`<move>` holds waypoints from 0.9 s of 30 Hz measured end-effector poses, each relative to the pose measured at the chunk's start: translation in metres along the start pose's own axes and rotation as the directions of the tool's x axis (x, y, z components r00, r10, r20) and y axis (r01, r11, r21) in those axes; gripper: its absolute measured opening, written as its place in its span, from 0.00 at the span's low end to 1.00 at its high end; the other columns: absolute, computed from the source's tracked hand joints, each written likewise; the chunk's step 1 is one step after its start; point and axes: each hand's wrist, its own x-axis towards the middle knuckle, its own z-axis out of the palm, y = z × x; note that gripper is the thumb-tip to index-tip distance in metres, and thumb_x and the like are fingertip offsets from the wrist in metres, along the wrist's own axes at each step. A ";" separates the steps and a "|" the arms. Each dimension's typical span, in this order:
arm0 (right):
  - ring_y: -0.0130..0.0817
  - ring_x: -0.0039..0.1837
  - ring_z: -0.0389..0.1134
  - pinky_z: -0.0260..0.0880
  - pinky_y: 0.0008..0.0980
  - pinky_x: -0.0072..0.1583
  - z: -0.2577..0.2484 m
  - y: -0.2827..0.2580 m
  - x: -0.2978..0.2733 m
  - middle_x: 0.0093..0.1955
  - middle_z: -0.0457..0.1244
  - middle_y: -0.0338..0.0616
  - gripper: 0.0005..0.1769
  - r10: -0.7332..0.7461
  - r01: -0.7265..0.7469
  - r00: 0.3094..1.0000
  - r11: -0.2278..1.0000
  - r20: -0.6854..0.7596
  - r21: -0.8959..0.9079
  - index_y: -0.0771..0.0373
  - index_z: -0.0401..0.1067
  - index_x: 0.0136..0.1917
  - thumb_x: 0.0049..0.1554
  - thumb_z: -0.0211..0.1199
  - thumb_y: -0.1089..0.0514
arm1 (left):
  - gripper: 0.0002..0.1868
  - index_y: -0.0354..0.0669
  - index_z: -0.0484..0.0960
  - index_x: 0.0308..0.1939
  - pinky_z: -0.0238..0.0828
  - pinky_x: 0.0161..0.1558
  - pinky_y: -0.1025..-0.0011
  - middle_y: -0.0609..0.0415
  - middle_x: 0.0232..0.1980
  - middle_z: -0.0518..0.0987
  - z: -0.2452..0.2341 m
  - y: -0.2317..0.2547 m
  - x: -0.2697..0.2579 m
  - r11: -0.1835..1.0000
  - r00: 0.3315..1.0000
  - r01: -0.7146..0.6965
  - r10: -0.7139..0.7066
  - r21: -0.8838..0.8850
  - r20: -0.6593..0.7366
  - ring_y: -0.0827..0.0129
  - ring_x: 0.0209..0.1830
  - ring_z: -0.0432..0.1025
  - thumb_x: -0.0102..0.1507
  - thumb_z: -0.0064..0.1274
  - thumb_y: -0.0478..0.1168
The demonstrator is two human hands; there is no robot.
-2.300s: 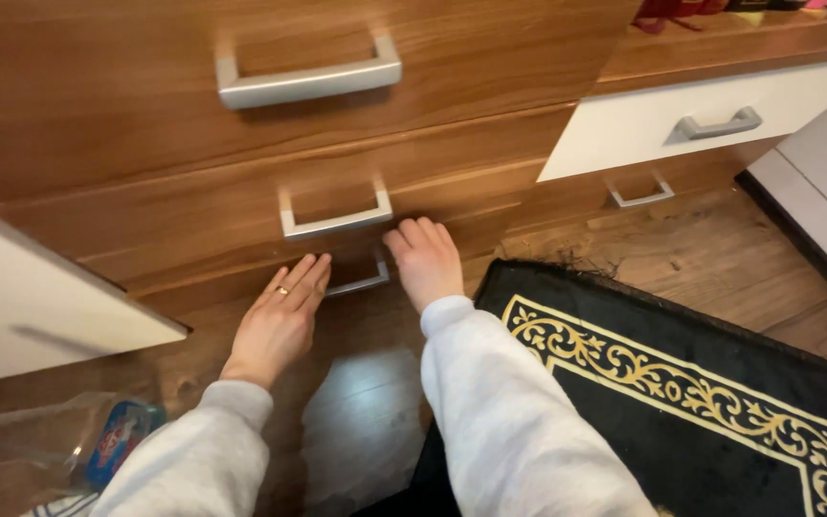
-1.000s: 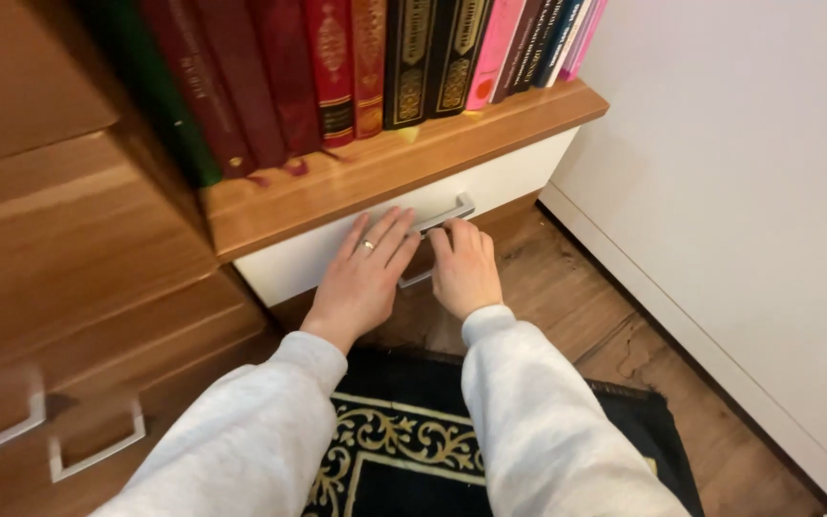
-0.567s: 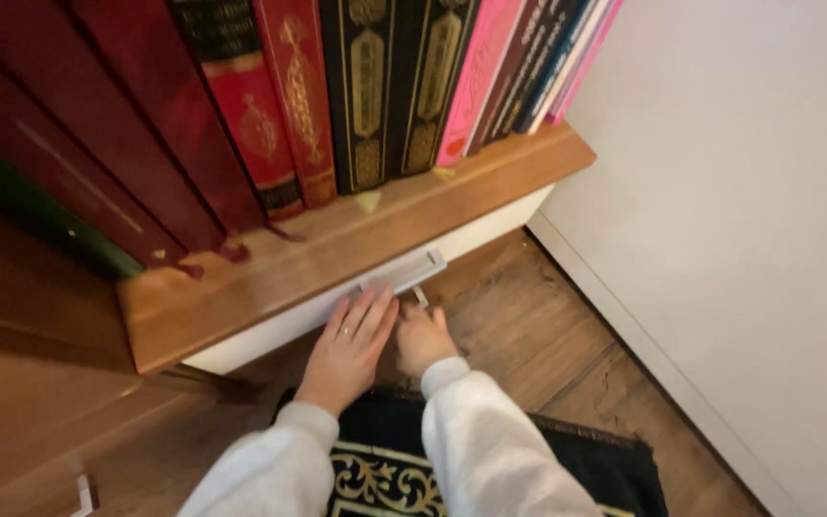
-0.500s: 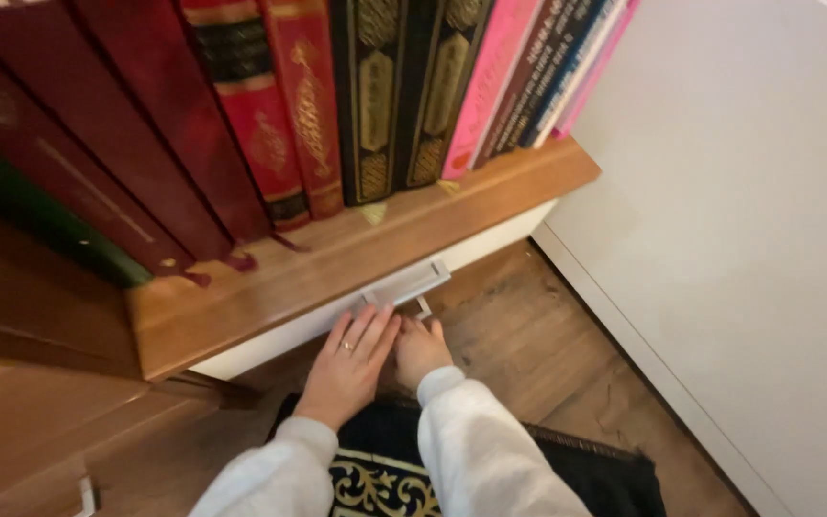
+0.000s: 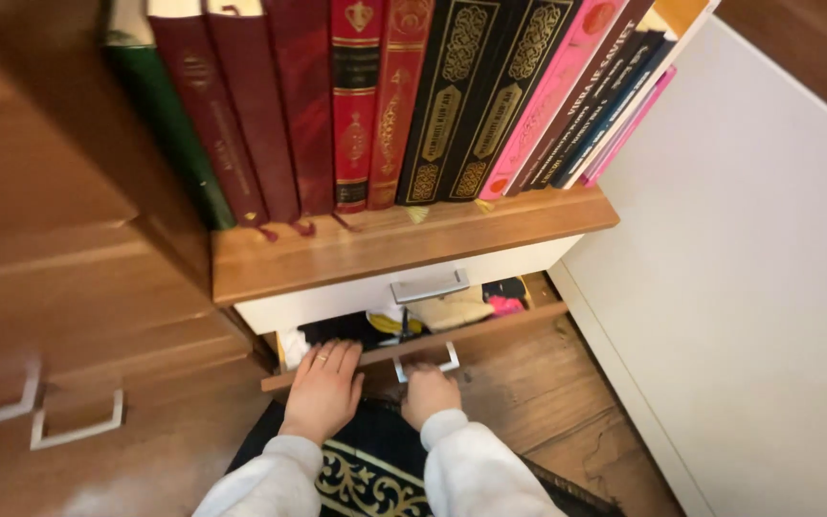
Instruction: Organizing and folding socks into different drawers of a wooden dresser
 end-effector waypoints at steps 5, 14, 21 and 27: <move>0.48 0.43 0.66 0.65 0.46 0.48 -0.067 0.012 -0.022 0.37 0.66 0.41 0.03 -0.095 0.122 0.927 0.991 -0.362 0.053 0.50 0.72 0.32 0.44 0.57 0.57 | 0.18 0.52 0.79 0.40 0.66 0.47 0.55 0.55 0.40 0.80 -0.032 0.027 -0.007 0.973 0.967 0.194 -0.167 -0.128 0.193 0.54 0.44 0.74 0.65 0.45 0.58; 0.54 0.81 0.43 0.43 0.60 0.74 -0.057 0.024 -0.049 0.82 0.43 0.52 0.43 -0.110 0.097 0.907 0.994 -0.406 -0.052 0.47 0.54 0.77 0.56 0.55 0.28 | 0.22 0.50 0.79 0.29 0.70 0.31 0.50 0.54 0.30 0.77 -0.038 0.053 -0.043 0.914 0.899 0.350 -0.266 -0.205 0.348 0.49 0.28 0.75 0.68 0.44 0.58; 0.46 0.85 0.30 0.31 0.59 0.77 -0.086 0.005 -0.087 0.87 0.31 0.43 0.46 -0.017 0.017 1.000 0.994 0.001 -0.111 0.40 0.40 0.83 0.59 0.40 0.22 | 0.15 0.51 0.76 0.34 0.69 0.33 0.52 0.57 0.35 0.76 -0.049 0.071 -0.063 0.852 0.844 0.443 -0.292 -0.279 0.449 0.52 0.30 0.74 0.67 0.45 0.54; 0.45 0.85 0.32 0.31 0.61 0.77 -0.073 0.012 -0.105 0.87 0.32 0.40 0.47 -0.025 0.023 1.000 0.994 -0.016 -0.103 0.40 0.40 0.83 0.58 0.42 0.22 | 0.15 0.51 0.77 0.40 0.67 0.41 0.51 0.56 0.38 0.74 -0.043 0.082 -0.081 0.890 0.859 0.372 -0.221 -0.265 0.461 0.50 0.34 0.72 0.70 0.38 0.52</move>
